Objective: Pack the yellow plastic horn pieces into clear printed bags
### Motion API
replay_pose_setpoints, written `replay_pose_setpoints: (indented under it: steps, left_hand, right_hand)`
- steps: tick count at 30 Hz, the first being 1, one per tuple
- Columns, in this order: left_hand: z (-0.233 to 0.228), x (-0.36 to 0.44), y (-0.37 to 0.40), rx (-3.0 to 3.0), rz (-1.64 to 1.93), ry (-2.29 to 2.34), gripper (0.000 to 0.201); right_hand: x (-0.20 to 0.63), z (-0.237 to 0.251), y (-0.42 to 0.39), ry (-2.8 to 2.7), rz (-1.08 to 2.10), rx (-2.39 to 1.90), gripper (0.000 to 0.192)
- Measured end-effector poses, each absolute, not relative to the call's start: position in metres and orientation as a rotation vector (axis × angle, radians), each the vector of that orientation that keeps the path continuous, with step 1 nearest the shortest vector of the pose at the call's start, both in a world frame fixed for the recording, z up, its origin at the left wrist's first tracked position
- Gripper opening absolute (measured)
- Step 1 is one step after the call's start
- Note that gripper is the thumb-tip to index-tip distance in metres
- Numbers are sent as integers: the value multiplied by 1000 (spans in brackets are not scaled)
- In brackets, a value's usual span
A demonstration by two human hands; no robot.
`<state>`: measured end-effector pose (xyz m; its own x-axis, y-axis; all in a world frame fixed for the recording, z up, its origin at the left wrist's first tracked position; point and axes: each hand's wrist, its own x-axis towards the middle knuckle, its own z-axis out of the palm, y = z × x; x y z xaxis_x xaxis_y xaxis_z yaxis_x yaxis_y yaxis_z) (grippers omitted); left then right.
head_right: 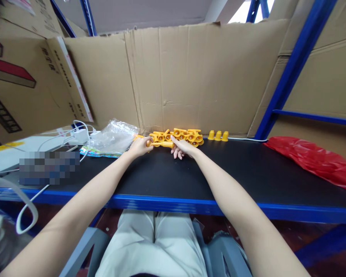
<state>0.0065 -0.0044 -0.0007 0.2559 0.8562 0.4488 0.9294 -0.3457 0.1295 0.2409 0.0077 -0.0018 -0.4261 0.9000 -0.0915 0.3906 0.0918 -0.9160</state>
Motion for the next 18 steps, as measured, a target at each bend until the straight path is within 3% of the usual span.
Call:
replay_pose_setpoints:
  steps: [2, 6, 10, 18]
  left_hand:
    - [-1, 7, -4, -2360, -670, -1713, 26]
    - [-1, 7, -5, -2368, -668, -1728, 27]
    - [0, 8, -5, -2349, -671, -1713, 27]
    - [-1, 9, -2, -2344, -673, -1723, 31]
  right_hand:
    - [243, 0, 7, -1879, 1370, -1265, 68]
    - [249, 2, 6, -1880, 1384, -1127, 37]
    - [246, 2, 6, -1864, 1330, -1047, 26]
    - [239, -2, 11, -1829, 1344, -1225, 63]
